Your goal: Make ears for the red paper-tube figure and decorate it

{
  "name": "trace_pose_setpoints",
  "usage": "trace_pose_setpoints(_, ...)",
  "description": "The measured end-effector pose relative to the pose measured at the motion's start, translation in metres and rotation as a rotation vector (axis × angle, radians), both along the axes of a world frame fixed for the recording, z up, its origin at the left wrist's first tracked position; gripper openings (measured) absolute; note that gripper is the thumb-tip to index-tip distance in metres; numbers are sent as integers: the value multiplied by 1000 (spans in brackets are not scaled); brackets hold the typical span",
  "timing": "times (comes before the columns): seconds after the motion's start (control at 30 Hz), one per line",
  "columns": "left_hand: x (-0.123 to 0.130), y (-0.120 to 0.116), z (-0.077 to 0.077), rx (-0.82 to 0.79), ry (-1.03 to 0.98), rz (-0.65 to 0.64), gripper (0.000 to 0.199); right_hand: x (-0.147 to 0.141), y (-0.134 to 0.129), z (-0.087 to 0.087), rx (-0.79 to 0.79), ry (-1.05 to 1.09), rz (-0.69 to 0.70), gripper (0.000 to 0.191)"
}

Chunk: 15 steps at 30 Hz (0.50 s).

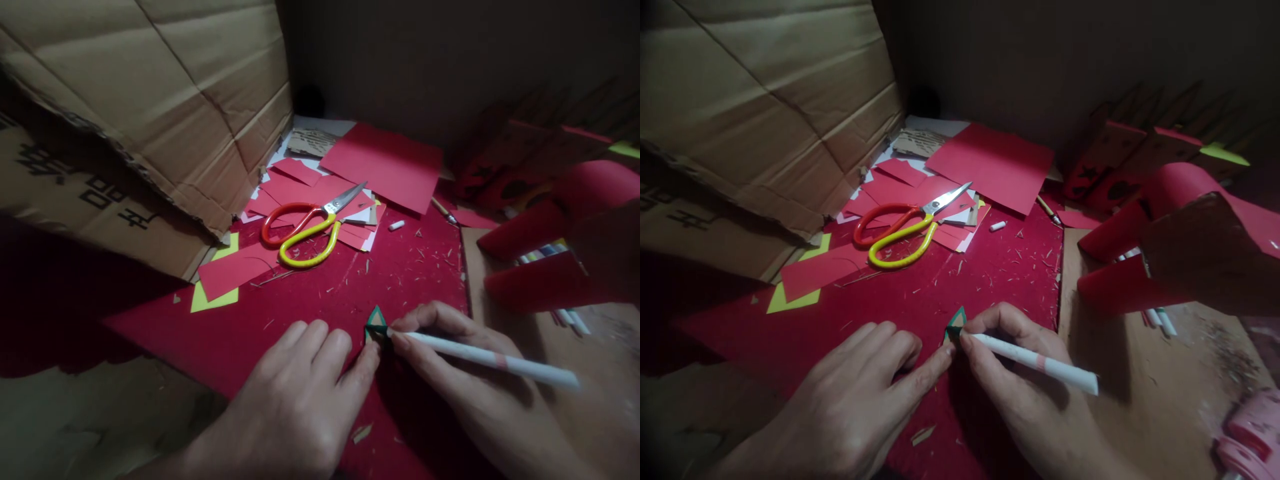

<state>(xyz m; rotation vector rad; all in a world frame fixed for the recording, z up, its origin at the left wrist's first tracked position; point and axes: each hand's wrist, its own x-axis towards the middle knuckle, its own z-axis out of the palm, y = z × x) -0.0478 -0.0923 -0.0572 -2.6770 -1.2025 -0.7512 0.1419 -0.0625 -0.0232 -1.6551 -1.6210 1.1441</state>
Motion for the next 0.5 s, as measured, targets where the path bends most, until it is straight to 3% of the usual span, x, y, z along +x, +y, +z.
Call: trace_pose_setpoints(0.5,1,1,-1,19,1,13,35,-3,-1,6,-90,-7,-19,16)
